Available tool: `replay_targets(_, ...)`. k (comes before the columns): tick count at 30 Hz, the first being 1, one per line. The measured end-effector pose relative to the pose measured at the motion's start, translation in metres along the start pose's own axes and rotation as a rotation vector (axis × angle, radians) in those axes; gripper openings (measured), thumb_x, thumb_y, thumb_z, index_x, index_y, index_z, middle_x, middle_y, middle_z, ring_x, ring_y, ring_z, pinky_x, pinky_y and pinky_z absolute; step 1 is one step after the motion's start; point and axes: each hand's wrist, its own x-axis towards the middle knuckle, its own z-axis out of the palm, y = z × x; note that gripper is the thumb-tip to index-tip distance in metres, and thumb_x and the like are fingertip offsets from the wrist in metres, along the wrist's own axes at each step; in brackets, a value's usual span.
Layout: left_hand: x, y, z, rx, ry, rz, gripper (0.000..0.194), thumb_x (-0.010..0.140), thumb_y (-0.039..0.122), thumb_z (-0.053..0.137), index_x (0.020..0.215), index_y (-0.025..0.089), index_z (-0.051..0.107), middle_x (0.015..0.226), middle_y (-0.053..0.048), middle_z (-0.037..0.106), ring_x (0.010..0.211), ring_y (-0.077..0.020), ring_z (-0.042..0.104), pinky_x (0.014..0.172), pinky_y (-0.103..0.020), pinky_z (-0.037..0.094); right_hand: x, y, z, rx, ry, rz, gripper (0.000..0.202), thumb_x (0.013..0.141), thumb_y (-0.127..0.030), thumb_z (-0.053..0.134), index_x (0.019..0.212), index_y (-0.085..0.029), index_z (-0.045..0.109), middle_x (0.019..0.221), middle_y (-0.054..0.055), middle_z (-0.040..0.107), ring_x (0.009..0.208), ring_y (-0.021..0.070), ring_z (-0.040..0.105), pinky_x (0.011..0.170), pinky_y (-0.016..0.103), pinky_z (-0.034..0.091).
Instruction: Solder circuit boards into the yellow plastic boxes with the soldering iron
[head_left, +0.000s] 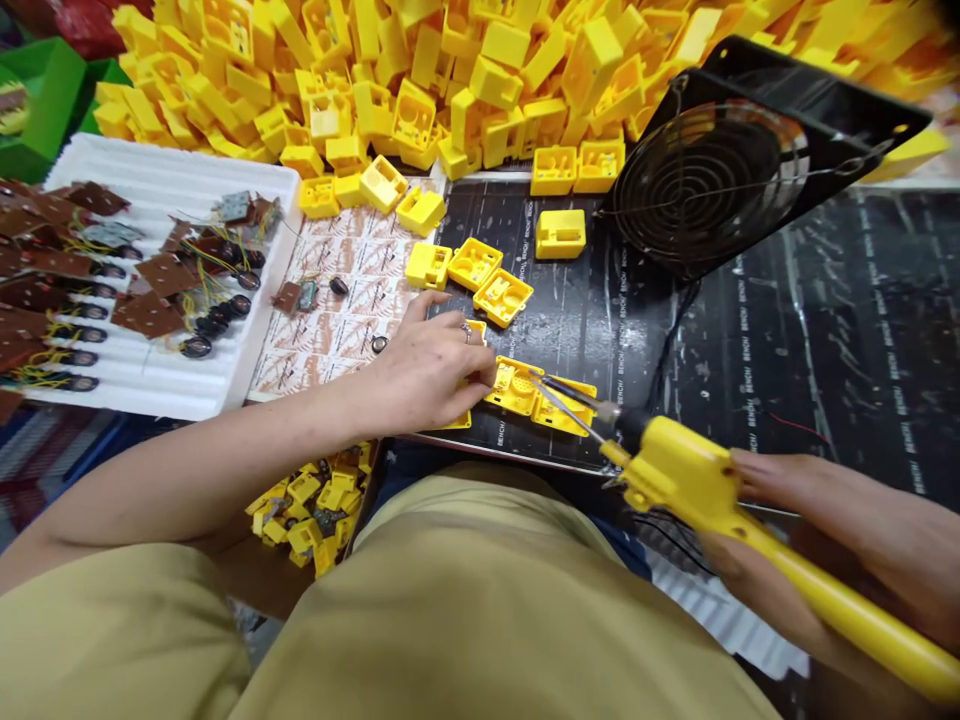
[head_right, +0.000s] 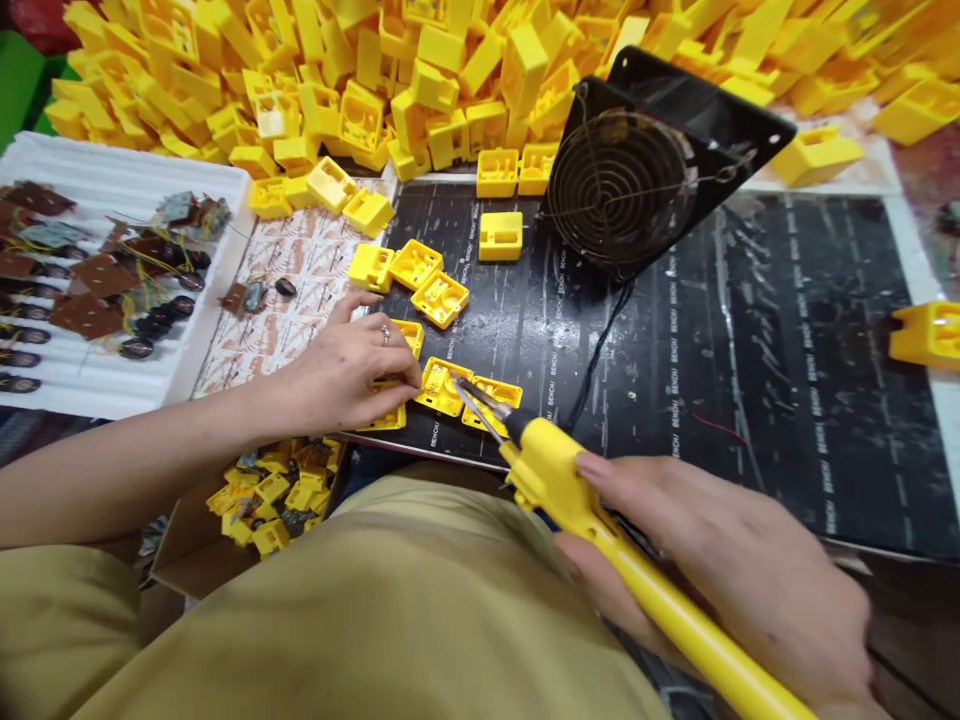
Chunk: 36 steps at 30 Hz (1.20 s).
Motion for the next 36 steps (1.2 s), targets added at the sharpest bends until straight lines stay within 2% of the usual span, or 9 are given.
replay_targets(3, 0.002, 0.002, -0.004, -0.022, -0.025, -0.024, 0.015, 0.084, 0.023, 0.059, 0.076, 0.022, 0.071, 0.072, 0.002, 0.071, 0.081, -0.0179, 0.06, 0.107, -0.05, 0.026, 0.008, 0.0, 0.006, 0.096, -0.05, -0.131, 0.067, 0.089, -0.025, 0.066, 0.149, -0.029, 0.036, 0.093, 0.001, 0.072, 0.065, 0.0178, 0.068, 0.057, 0.026, 0.059)
replay_targets(7, 0.002, 0.0, -0.005, -0.025, -0.001, -0.015, 0.015, 0.084, 0.024, 0.06, 0.076, 0.023, 0.072, 0.071, 0.002, 0.071, 0.078, -0.0164, 0.059, 0.107, -0.048, 0.026, 0.015, 0.001, 0.008, 0.057, -0.029, -0.212, 0.066, 0.087, -0.022, 0.069, 0.146, -0.024, 0.04, 0.089, 0.0, 0.072, 0.067, 0.0141, 0.067, 0.057, 0.021, 0.058)
replay_targets(13, 0.001, 0.0, -0.002, 0.026, 0.012, 0.002, 0.017, 0.083, 0.024, 0.058, 0.07, 0.022, 0.07, 0.065, 0.002, 0.068, 0.078, -0.0179, 0.057, 0.105, -0.048, 0.026, 0.015, -0.002, 0.011, 0.178, -0.043, -0.152, 0.062, 0.084, -0.018, 0.072, 0.14, -0.023, 0.046, 0.088, 0.001, 0.072, 0.074, 0.0154, 0.07, 0.064, 0.022, 0.061)
replay_targets(15, 0.003, 0.002, -0.002, 0.026, -0.007, -0.011, 0.017, 0.082, 0.024, 0.057, 0.071, 0.022, 0.07, 0.066, 0.002, 0.068, 0.078, -0.0181, 0.057, 0.104, -0.048, 0.027, 0.019, -0.001, 0.011, 0.167, -0.054, -0.211, 0.049, 0.085, -0.018, 0.071, 0.13, -0.02, 0.052, 0.084, 0.002, 0.071, 0.073, 0.0135, 0.069, 0.065, 0.019, 0.06)
replay_targets(18, 0.006, 0.003, -0.005, 0.046, -0.033, -0.008, 0.016, 0.081, 0.023, 0.057, 0.071, 0.022, 0.07, 0.063, 0.002, 0.065, 0.077, -0.0177, 0.056, 0.103, -0.047, 0.028, 0.026, 0.003, 0.01, 0.086, -0.082, -0.293, 0.018, 0.092, -0.024, 0.064, 0.108, -0.018, 0.056, 0.079, 0.002, 0.069, 0.07, 0.0104, 0.068, 0.063, 0.016, 0.057)
replay_targets(20, 0.008, 0.003, -0.007, 0.065, -0.049, 0.012, 0.017, 0.082, 0.023, 0.058, 0.072, 0.023, 0.071, 0.06, 0.002, 0.063, 0.076, -0.0172, 0.056, 0.104, -0.046, 0.027, 0.029, 0.005, 0.009, 0.047, -0.089, -0.311, 0.012, 0.094, -0.026, 0.061, 0.102, -0.019, 0.055, 0.079, 0.003, 0.069, 0.069, 0.0095, 0.067, 0.062, 0.015, 0.056)
replay_targets(28, 0.005, -0.001, -0.004, 0.038, -0.026, -0.018, 0.013, 0.085, 0.025, 0.061, 0.077, 0.023, 0.072, 0.071, 0.001, 0.07, 0.084, -0.0192, 0.059, 0.104, -0.049, 0.028, 0.019, 0.012, 0.009, 0.034, -0.116, -0.31, 0.013, 0.098, -0.028, 0.055, 0.105, -0.018, 0.055, 0.081, 0.004, 0.068, 0.071, 0.0091, 0.067, 0.064, 0.017, 0.055)
replay_targets(32, 0.002, 0.0, -0.001, 0.053, -0.014, -0.006, 0.018, 0.085, 0.024, 0.057, 0.074, 0.022, 0.071, 0.068, 0.0, 0.069, 0.082, -0.0198, 0.059, 0.103, -0.05, 0.028, 0.016, 0.011, 0.013, 0.052, -0.115, -0.253, 0.009, 0.097, -0.028, 0.056, 0.097, -0.019, 0.058, 0.081, 0.003, 0.067, 0.073, 0.0085, 0.065, 0.067, 0.018, 0.055)
replay_targets(36, 0.002, 0.002, -0.002, 0.04, 0.018, 0.008, 0.021, 0.086, 0.023, 0.054, 0.075, 0.021, 0.071, 0.07, -0.001, 0.069, 0.085, -0.0206, 0.059, 0.103, -0.049, 0.029, 0.017, 0.007, 0.015, 0.045, -0.099, -0.209, 0.019, 0.099, -0.032, 0.052, 0.088, -0.019, 0.06, 0.079, 0.003, 0.066, 0.074, 0.0061, 0.064, 0.071, 0.016, 0.054)
